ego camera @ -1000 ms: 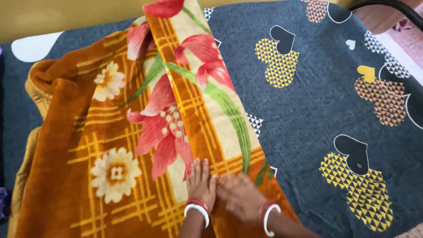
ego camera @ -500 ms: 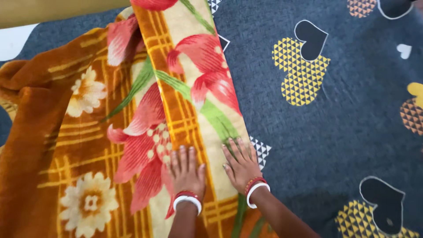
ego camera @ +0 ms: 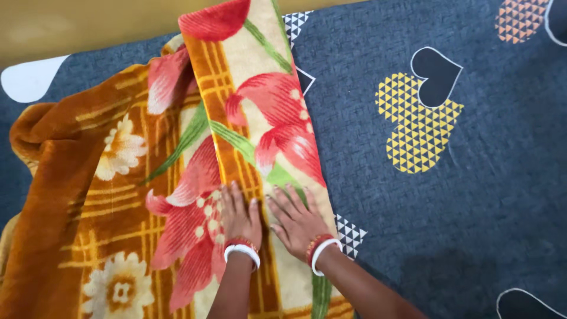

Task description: The person folds a large orange floral blanket on a bed. They smooth the fabric, fold it in half lengthwise, then fold it again into a compact rectangle, pressing down to flatten the folds.

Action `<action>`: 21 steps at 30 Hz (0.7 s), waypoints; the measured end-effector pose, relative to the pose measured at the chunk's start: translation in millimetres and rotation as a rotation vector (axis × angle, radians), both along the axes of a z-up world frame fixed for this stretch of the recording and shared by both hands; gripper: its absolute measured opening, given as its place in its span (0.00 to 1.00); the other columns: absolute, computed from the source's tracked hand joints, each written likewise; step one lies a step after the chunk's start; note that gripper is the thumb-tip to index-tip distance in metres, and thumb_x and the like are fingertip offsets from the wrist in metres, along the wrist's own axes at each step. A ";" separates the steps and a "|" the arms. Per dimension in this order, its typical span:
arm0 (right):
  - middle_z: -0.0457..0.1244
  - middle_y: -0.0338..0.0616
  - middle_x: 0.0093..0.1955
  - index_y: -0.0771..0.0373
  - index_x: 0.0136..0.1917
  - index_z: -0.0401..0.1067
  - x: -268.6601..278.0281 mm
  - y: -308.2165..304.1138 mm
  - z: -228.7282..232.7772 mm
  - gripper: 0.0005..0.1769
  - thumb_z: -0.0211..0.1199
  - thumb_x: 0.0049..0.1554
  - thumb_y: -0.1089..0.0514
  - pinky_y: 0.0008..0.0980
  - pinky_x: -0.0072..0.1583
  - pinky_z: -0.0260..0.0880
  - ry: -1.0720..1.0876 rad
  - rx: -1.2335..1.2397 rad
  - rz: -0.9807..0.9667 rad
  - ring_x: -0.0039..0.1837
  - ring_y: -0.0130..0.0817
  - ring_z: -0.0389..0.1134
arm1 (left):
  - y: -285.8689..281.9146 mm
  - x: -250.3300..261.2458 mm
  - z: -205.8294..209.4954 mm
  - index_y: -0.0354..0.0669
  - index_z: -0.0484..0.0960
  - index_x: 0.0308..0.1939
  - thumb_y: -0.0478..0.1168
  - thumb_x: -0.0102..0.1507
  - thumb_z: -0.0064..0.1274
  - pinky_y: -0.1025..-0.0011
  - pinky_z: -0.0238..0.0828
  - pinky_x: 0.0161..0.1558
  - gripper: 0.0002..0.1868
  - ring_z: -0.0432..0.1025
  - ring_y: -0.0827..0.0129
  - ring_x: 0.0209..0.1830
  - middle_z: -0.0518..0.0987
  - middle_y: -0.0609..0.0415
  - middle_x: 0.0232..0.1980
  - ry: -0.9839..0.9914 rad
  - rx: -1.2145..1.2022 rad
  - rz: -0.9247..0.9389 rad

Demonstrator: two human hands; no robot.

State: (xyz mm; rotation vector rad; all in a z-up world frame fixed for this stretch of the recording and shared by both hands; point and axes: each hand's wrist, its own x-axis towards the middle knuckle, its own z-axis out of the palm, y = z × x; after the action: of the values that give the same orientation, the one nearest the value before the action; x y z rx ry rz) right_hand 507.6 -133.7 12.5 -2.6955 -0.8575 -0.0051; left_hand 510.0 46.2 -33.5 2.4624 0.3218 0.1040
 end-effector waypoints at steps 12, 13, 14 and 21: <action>0.42 0.42 0.85 0.53 0.82 0.52 77.1 -48.0 -46.6 0.35 0.46 0.64 0.43 0.62 0.78 0.31 -0.101 -0.075 -0.171 0.84 0.47 0.38 | -14.2 45.6 -13.0 0.52 0.42 0.82 0.63 0.68 0.33 0.43 0.26 0.76 0.42 0.28 0.48 0.83 0.35 0.48 0.85 0.196 0.420 -0.117; 0.42 0.43 0.85 0.53 0.81 0.52 77.3 -48.0 -47.6 0.36 0.47 0.64 0.43 0.62 0.78 0.32 -0.092 -0.076 -0.183 0.84 0.47 0.38 | -14.5 45.7 -13.8 0.53 0.42 0.82 0.63 0.68 0.33 0.44 0.26 0.76 0.42 0.28 0.48 0.83 0.35 0.48 0.85 0.198 0.408 -0.118; 0.42 0.43 0.85 0.54 0.81 0.51 76.9 -47.5 -48.3 0.36 0.47 0.63 0.43 0.62 0.77 0.32 -0.083 -0.077 -0.194 0.84 0.48 0.38 | -15.1 45.6 -14.1 0.53 0.42 0.82 0.63 0.68 0.33 0.44 0.25 0.76 0.42 0.28 0.48 0.84 0.35 0.48 0.85 0.201 0.396 -0.120; 0.43 0.44 0.84 0.54 0.81 0.51 77.6 -41.2 -51.7 0.37 0.48 0.62 0.43 0.63 0.77 0.33 -0.081 -0.064 -0.200 0.85 0.49 0.38 | -8.0 51.2 -14.6 0.56 0.38 0.82 0.63 0.69 0.30 0.44 0.24 0.76 0.41 0.25 0.50 0.84 0.30 0.51 0.85 0.326 0.380 -0.158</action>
State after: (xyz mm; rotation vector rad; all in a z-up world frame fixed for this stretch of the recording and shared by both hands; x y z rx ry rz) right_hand 585.2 -174.9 -39.2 -2.8470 -0.6163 -0.1351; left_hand 561.2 38.2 -48.1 2.8728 0.2622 -0.3368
